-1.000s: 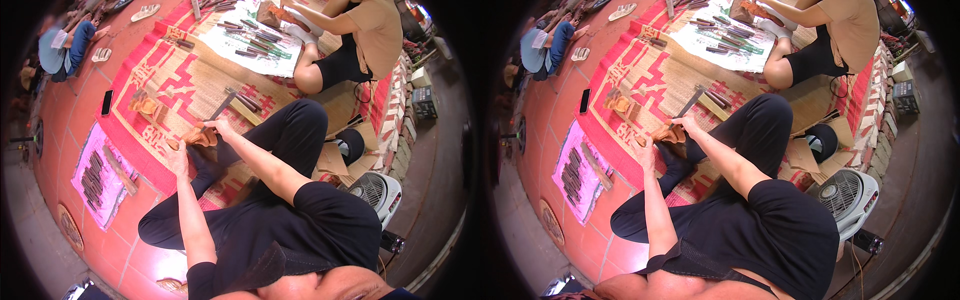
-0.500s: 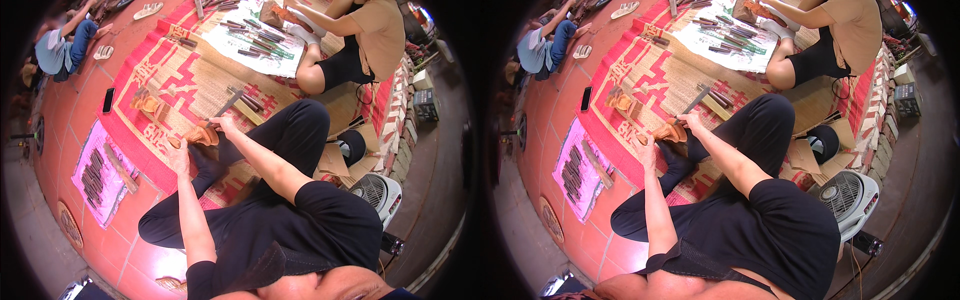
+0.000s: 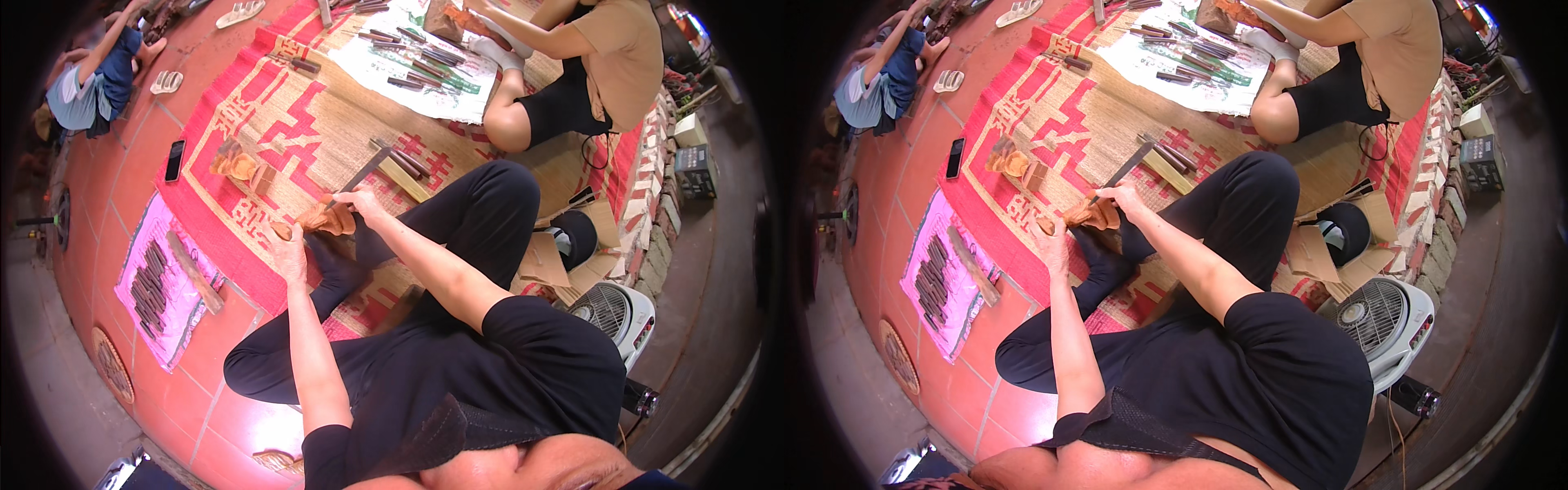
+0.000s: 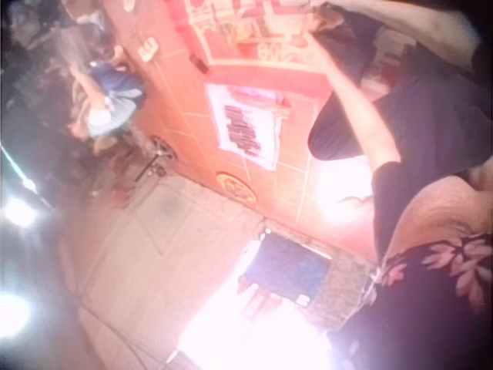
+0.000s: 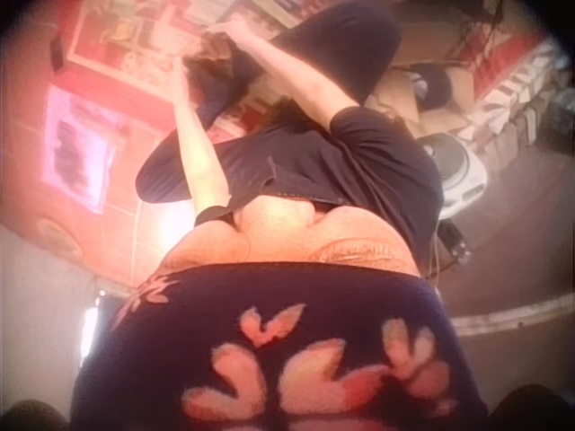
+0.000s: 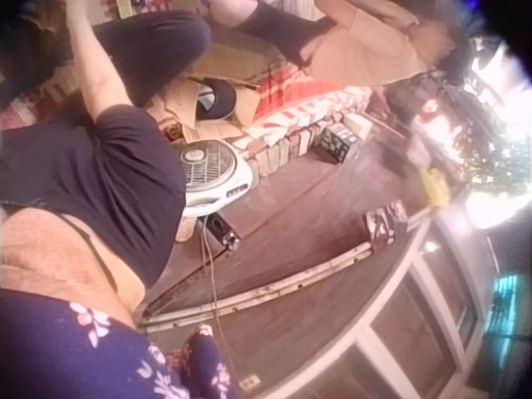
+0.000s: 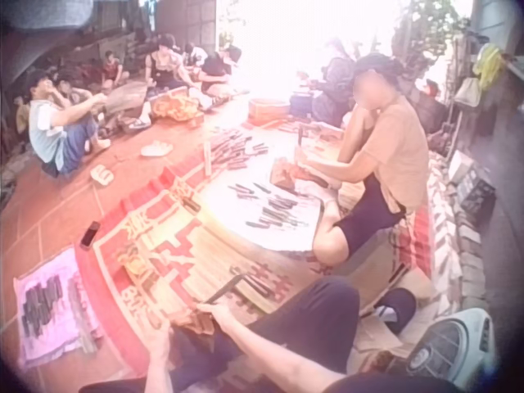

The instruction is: The person sits on a mat and uses a metal file to shape a small wooden figurine held in their left hand. They repeatedly file the top and sides of the object, rotating it to access different surfaces.

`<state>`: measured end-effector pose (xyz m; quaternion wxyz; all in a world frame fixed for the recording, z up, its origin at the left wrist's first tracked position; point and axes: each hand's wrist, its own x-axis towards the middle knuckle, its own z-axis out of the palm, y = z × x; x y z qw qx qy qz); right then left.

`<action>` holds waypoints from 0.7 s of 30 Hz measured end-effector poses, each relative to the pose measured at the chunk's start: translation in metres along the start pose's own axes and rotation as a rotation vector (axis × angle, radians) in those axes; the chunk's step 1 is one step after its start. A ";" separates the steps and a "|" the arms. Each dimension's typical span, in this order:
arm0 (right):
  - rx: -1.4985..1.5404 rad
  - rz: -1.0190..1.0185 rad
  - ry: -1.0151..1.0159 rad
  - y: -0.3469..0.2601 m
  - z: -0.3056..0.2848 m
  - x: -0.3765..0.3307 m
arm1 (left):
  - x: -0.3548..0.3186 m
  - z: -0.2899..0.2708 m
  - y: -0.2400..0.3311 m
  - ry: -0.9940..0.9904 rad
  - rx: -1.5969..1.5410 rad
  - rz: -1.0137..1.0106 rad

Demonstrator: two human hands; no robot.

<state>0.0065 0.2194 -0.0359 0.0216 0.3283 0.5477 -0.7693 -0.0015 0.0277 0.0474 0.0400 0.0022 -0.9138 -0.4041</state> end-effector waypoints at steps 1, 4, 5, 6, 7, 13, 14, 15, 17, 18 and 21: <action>-0.064 -0.035 0.003 0.002 0.002 -0.001 | 0.000 0.001 -0.001 -0.005 -0.017 -0.007; 0.022 0.024 0.006 -0.004 0.001 -0.002 | -0.002 0.000 0.005 0.009 -0.058 -0.045; 0.097 0.070 0.004 -0.006 0.000 -0.001 | -0.002 0.001 0.003 0.020 -0.041 -0.023; 0.073 0.081 0.065 -0.006 -0.002 0.001 | -0.002 0.002 0.000 0.031 -0.024 -0.002; 0.084 0.073 0.042 -0.005 0.000 0.001 | -0.002 0.002 -0.002 0.042 -0.007 0.019; -0.060 -0.034 0.010 0.006 -0.001 0.002 | -0.002 0.001 0.003 -0.019 -0.007 -0.020; -0.022 0.002 0.023 0.003 0.001 0.001 | -0.002 -0.001 0.003 -0.016 0.010 -0.023; 0.047 0.027 0.018 0.000 0.001 -0.001 | -0.004 -0.001 0.003 -0.013 0.028 -0.026; 0.182 0.077 0.015 -0.005 -0.003 -0.002 | -0.003 -0.001 0.001 -0.009 0.022 -0.016; 0.177 0.092 0.027 -0.005 -0.002 -0.001 | -0.003 0.000 0.000 -0.007 -0.001 -0.002; 0.037 0.014 -0.002 -0.003 0.000 -0.006 | -0.002 0.001 -0.004 -0.006 -0.007 0.007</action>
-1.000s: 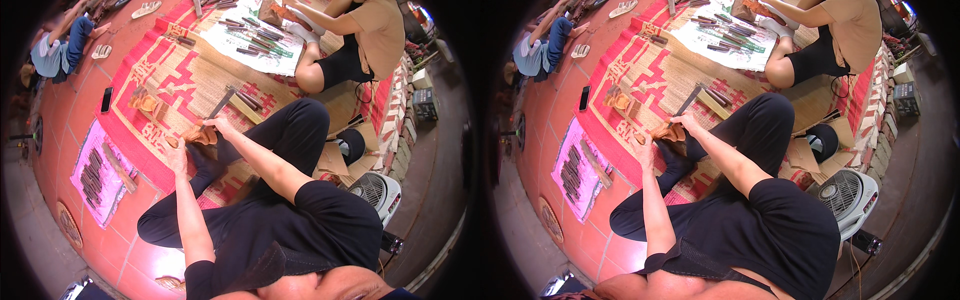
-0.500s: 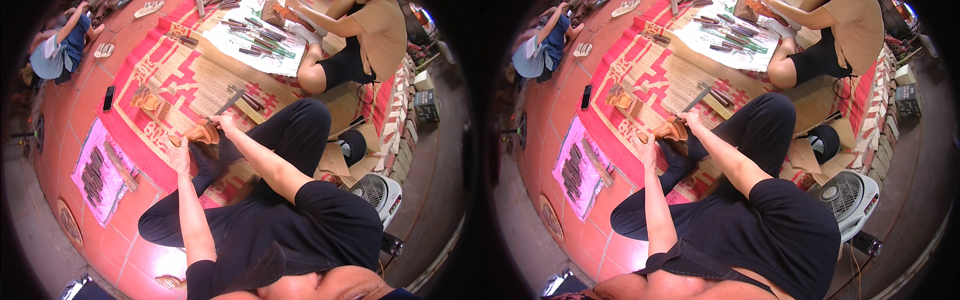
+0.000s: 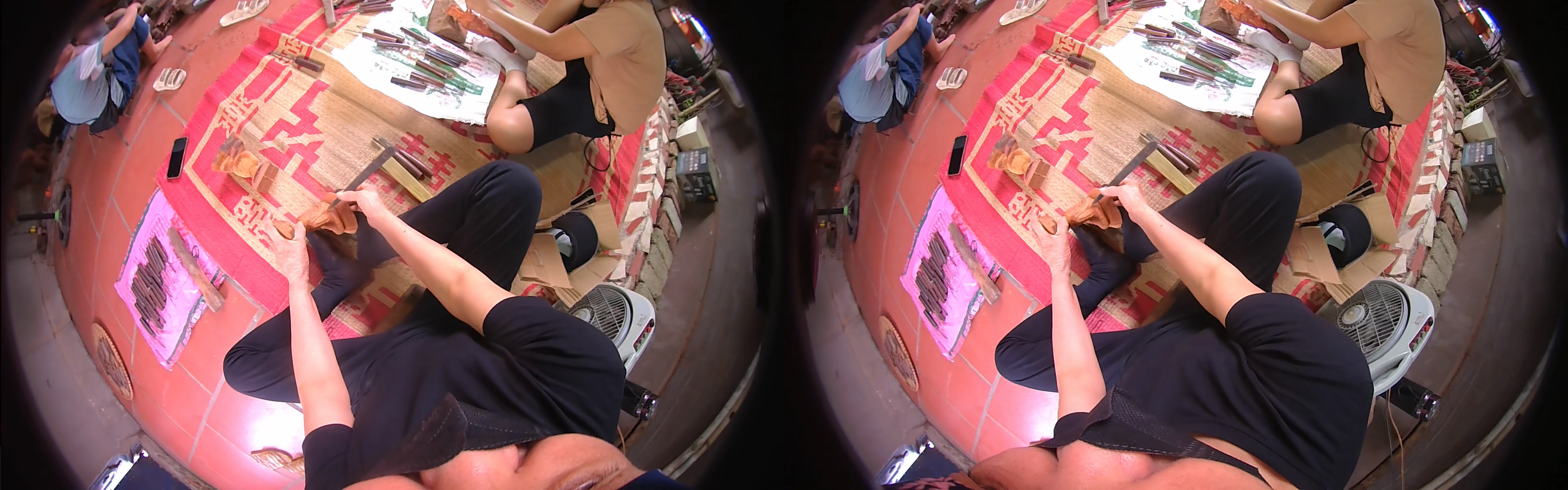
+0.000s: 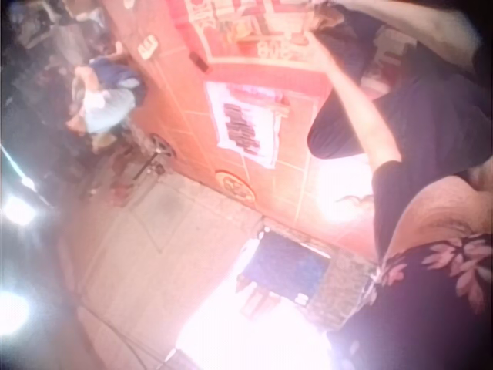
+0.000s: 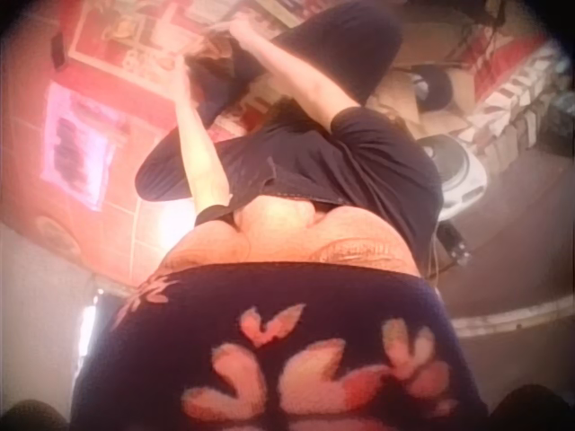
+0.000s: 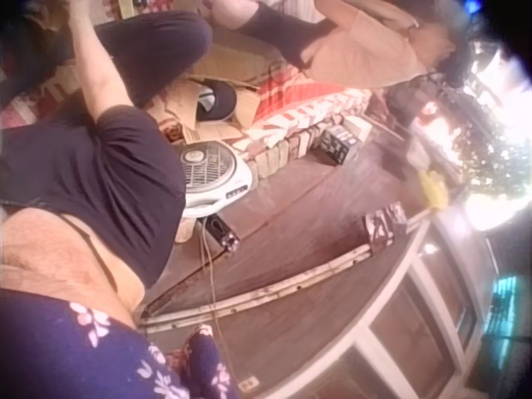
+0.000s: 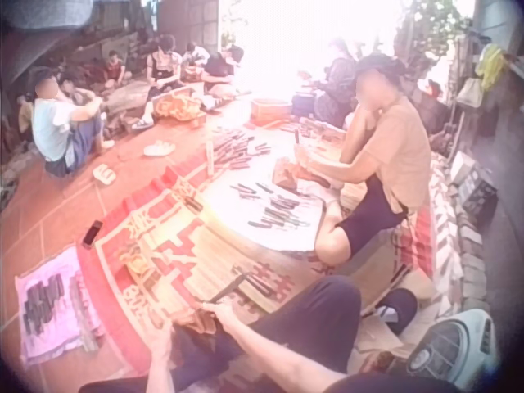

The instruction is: The person sits on a mat and uses a metal file to shape a small wooden figurine held in their left hand. They repeatedly file the top and sides of the object, rotating it to access different surfaces.

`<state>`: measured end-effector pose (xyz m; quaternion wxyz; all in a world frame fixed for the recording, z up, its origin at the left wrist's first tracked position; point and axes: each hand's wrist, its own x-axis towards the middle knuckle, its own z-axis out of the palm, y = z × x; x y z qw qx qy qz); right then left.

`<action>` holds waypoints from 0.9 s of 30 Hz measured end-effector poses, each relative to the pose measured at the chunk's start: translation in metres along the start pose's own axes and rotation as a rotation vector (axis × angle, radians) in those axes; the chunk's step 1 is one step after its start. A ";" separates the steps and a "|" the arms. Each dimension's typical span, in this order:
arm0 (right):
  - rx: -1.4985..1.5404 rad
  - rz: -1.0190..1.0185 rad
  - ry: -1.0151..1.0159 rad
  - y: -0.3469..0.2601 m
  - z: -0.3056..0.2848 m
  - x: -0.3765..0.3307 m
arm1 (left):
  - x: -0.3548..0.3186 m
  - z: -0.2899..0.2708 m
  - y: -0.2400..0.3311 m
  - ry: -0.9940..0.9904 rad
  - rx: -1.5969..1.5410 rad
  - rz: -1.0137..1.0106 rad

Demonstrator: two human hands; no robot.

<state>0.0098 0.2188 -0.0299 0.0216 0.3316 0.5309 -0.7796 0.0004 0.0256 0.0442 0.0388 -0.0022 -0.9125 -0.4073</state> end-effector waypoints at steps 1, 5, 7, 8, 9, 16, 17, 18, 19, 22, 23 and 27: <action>-0.054 -0.007 -0.014 0.000 0.001 -0.003 | -0.001 0.000 -0.001 0.000 0.008 -0.003; 0.014 0.032 0.007 0.000 -0.002 0.004 | -0.001 -0.001 0.007 -0.008 -0.003 -0.032; 0.088 0.061 0.000 -0.001 -0.002 0.002 | -0.001 0.000 -0.001 0.030 0.040 -0.002; 0.122 0.076 0.005 -0.001 -0.005 0.002 | -0.001 0.000 0.003 0.014 0.029 -0.017; 0.134 0.075 -0.021 0.000 -0.006 0.001 | -0.001 -0.002 0.007 -0.002 0.018 -0.031; 0.126 0.070 -0.022 0.005 -0.006 0.005 | -0.001 0.000 0.006 0.001 0.025 -0.034; 0.112 0.072 0.025 0.003 -0.008 0.004 | -0.001 0.000 0.004 0.010 0.022 -0.015; 0.138 0.074 0.009 0.001 -0.007 0.002 | -0.002 0.000 0.002 0.018 0.019 0.003; 0.165 0.076 -0.008 0.001 -0.006 -0.001 | -0.001 -0.001 -0.001 0.026 0.016 0.021; 0.076 0.027 -0.082 0.012 -0.012 0.008 | -0.001 0.004 0.000 0.041 -0.105 -0.007; 0.023 -0.003 -0.090 0.012 -0.010 0.006 | -0.002 0.003 -0.001 0.037 -0.097 -0.021; 0.133 0.077 -0.012 0.008 -0.010 0.002 | -0.002 0.002 0.001 0.023 -0.039 -0.030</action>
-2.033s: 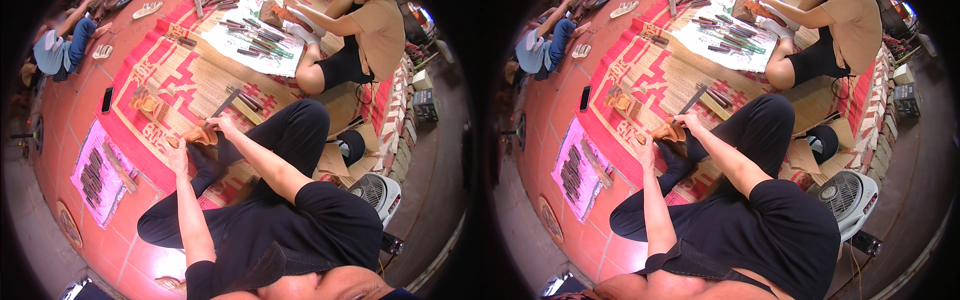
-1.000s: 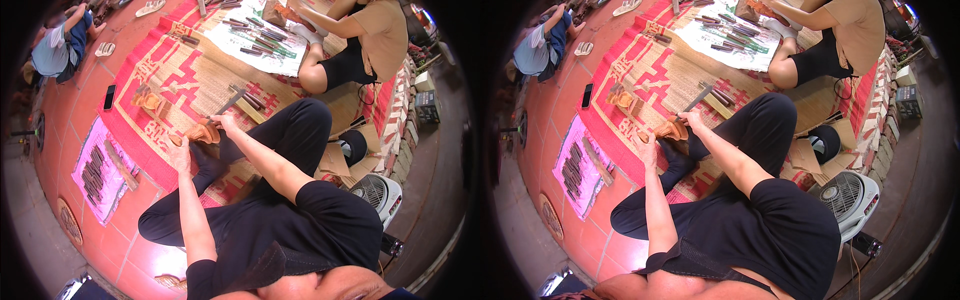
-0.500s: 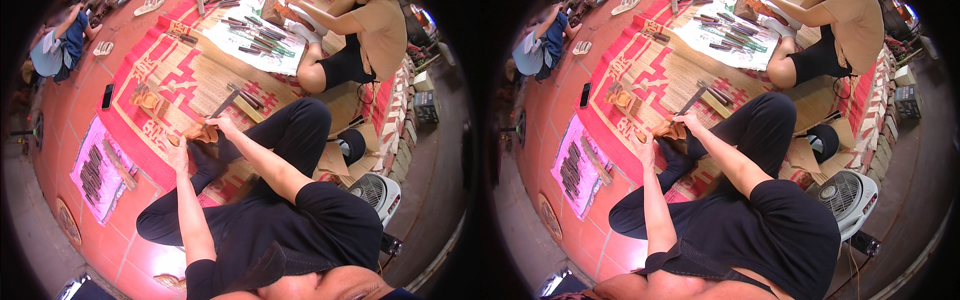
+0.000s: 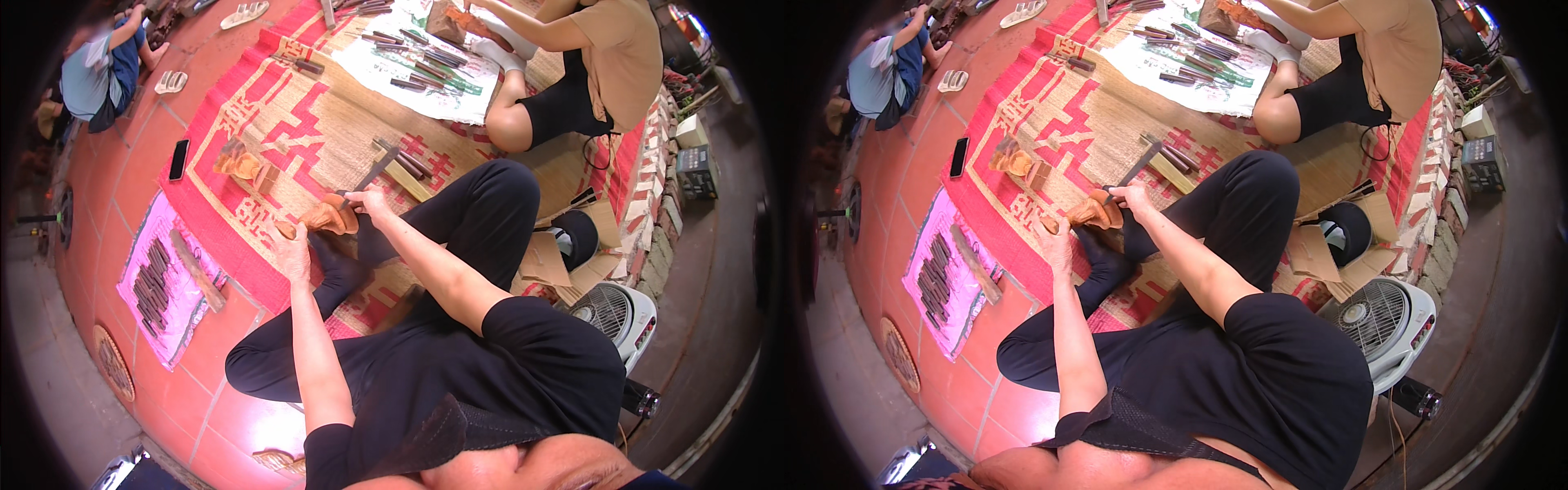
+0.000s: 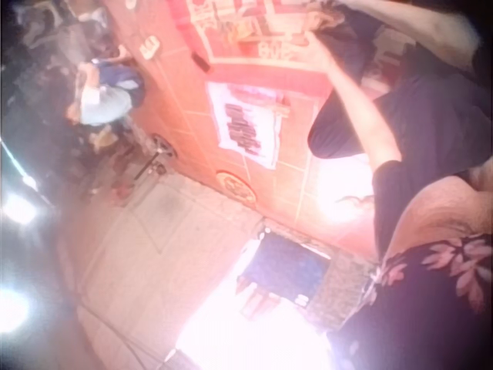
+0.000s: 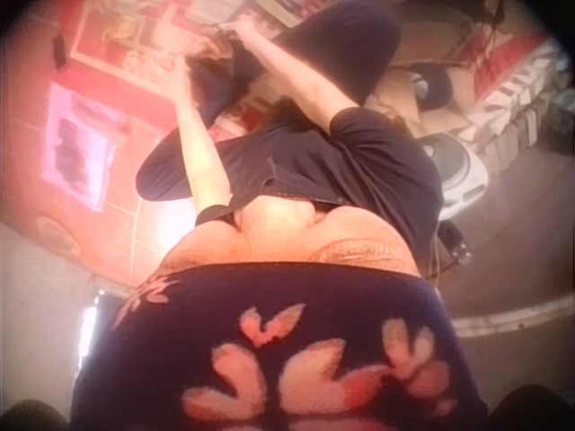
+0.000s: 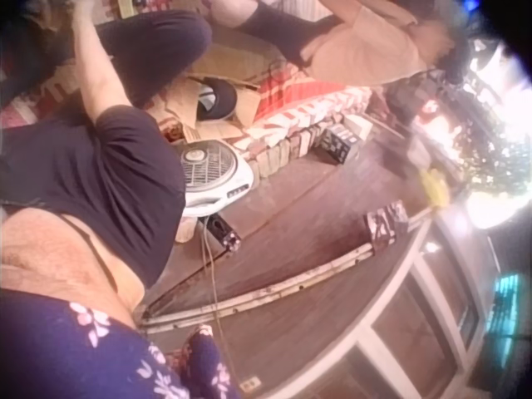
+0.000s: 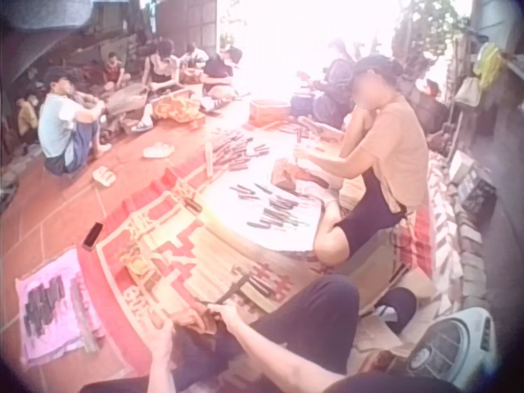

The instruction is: The person sits on a mat and uses a metal file to shape a small wooden figurine held in their left hand. They repeatedly file the top and sides of the object, rotating it to access different surfaces.

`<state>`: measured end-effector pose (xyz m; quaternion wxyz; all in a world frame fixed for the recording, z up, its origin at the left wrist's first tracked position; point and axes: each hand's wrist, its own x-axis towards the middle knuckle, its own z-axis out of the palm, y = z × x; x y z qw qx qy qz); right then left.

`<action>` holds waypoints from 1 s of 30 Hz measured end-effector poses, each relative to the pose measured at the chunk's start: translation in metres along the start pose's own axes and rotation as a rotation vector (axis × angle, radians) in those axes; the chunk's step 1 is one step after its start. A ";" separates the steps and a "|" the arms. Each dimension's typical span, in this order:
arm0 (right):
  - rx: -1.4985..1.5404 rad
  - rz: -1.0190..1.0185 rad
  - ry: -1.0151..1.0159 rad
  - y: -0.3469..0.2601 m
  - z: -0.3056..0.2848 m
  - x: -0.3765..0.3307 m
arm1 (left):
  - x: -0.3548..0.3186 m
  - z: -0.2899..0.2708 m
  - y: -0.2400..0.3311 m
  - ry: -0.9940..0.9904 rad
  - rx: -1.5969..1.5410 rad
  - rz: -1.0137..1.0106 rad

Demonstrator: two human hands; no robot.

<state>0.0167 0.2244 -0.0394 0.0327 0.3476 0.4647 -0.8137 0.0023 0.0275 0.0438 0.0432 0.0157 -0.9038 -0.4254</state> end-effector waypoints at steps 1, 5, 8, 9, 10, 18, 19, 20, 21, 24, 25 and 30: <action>0.052 0.034 0.019 -0.001 -0.001 0.000 | 0.000 -0.001 0.001 -0.003 0.020 0.008; -0.104 -0.095 -0.055 -0.001 0.004 -0.005 | 0.001 0.000 -0.003 0.008 -0.036 0.031; -0.097 -0.056 -0.023 -0.001 0.003 -0.005 | 0.001 -0.001 -0.003 0.009 -0.027 0.006; -0.067 -0.039 0.009 0.001 0.003 -0.001 | 0.000 0.000 -0.001 0.007 0.012 0.014; -0.003 -0.014 0.011 0.000 -0.002 0.003 | 0.001 0.000 0.001 0.005 0.051 0.022; -0.109 -0.091 -0.173 0.003 -0.002 -0.004 | 0.004 0.001 -0.012 -0.009 -0.025 -0.004; -0.065 -0.069 -0.131 0.002 -0.004 -0.005 | 0.004 0.001 -0.012 -0.009 -0.014 -0.007; -0.019 -0.047 -0.090 0.002 -0.006 -0.004 | 0.004 0.001 -0.009 -0.001 -0.021 -0.020; 0.028 -0.025 -0.049 0.003 -0.008 -0.003 | 0.003 0.002 -0.005 0.007 -0.028 -0.033; 0.007 -0.008 -0.106 -0.002 -0.004 -0.009 | 0.002 0.000 -0.008 0.006 -0.020 -0.019; -0.022 -0.019 -0.155 -0.004 -0.001 -0.013 | 0.003 -0.001 -0.012 0.001 -0.012 -0.006; -0.070 -0.104 -0.219 0.003 -0.002 -0.008 | 0.005 0.001 -0.013 0.004 -0.056 -0.011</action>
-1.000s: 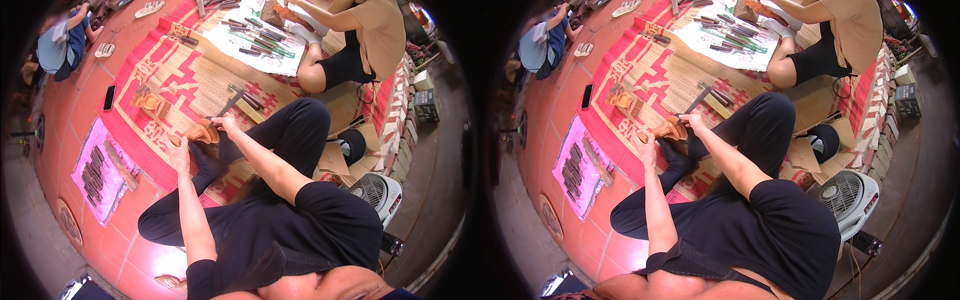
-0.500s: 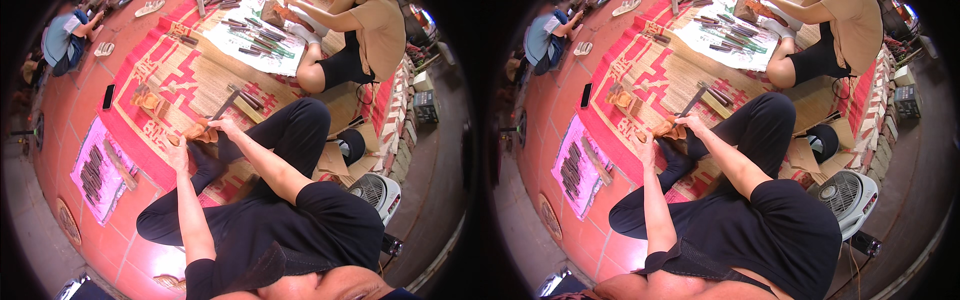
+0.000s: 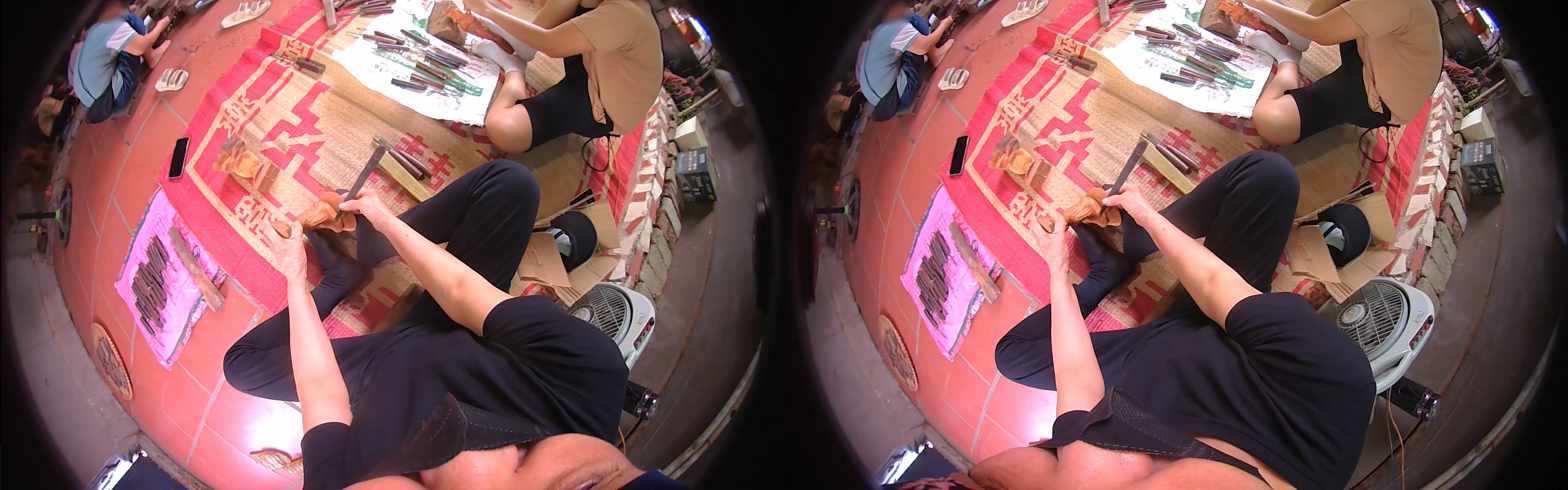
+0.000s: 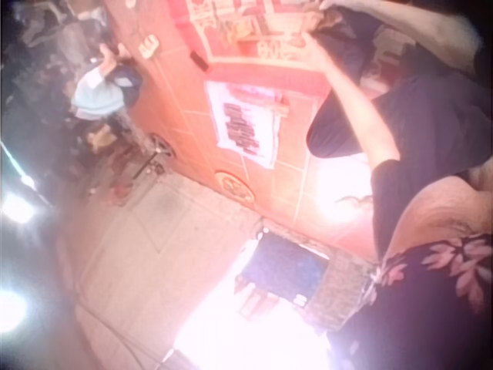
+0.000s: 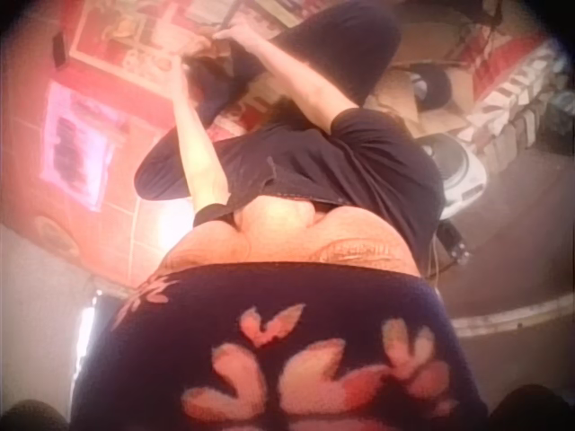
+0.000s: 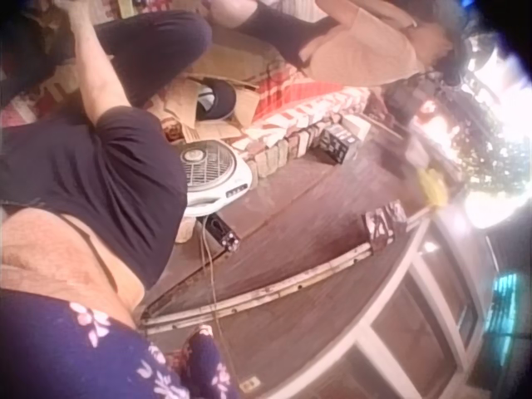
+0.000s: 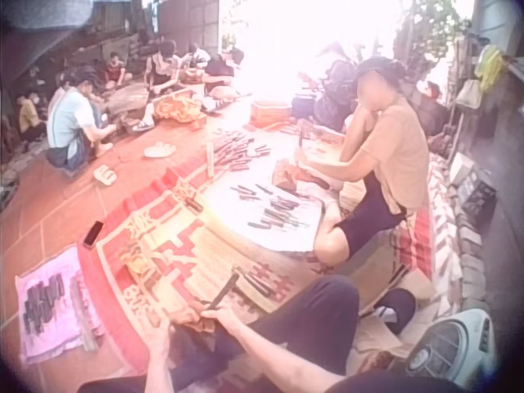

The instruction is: The person sits on a mat and uses a metal file to shape a small wooden figurine held in their left hand. They repeatedly file the top and sides of the object, rotating it to access different surfaces.

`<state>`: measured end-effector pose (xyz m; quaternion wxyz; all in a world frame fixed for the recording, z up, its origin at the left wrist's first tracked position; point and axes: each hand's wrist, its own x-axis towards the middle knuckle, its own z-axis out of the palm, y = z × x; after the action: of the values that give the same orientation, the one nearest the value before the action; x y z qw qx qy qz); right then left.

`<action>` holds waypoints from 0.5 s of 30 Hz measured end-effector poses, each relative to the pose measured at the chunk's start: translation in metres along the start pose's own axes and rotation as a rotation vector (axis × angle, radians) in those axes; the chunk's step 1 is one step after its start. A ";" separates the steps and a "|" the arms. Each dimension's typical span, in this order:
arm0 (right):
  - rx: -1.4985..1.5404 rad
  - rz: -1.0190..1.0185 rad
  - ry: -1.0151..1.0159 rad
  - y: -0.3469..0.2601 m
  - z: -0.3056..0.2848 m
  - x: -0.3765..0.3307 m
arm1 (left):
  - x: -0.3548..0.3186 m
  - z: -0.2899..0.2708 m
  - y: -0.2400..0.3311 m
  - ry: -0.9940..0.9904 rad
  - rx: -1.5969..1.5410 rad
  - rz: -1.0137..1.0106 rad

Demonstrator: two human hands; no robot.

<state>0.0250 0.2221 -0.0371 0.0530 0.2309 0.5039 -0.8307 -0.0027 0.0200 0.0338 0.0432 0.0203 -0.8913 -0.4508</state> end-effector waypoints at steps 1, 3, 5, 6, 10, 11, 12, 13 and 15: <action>0.054 0.036 0.063 0.001 -0.002 0.001 | 0.000 0.000 0.001 0.001 0.000 0.006; 0.115 0.085 0.132 0.001 -0.004 0.003 | 0.001 0.000 -0.001 0.007 0.016 0.020; 0.130 0.111 0.148 0.001 -0.005 0.003 | 0.000 0.000 -0.001 0.008 0.007 0.020; 0.079 0.064 0.100 0.002 -0.005 0.003 | 0.000 0.001 0.000 0.006 -0.011 0.013; -0.057 -0.064 -0.030 0.001 0.002 0.000 | -0.001 0.000 0.003 0.001 0.011 -0.004; -0.003 -0.014 0.035 -0.001 0.004 -0.002 | -0.001 -0.001 0.004 -0.002 -0.003 -0.017; 0.050 0.037 0.100 -0.004 0.003 -0.003 | -0.001 -0.002 0.005 -0.004 -0.016 -0.030; 0.104 0.088 0.165 -0.006 0.004 -0.005 | -0.002 -0.003 0.005 -0.007 -0.030 -0.044; 0.082 0.090 0.152 -0.003 -0.001 -0.002 | -0.002 -0.002 0.007 -0.001 -0.002 -0.017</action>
<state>0.0258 0.2244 -0.0340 0.0422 0.3175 0.4612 -0.8275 -0.0003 0.0232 0.0402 0.0390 0.0275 -0.8906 -0.4523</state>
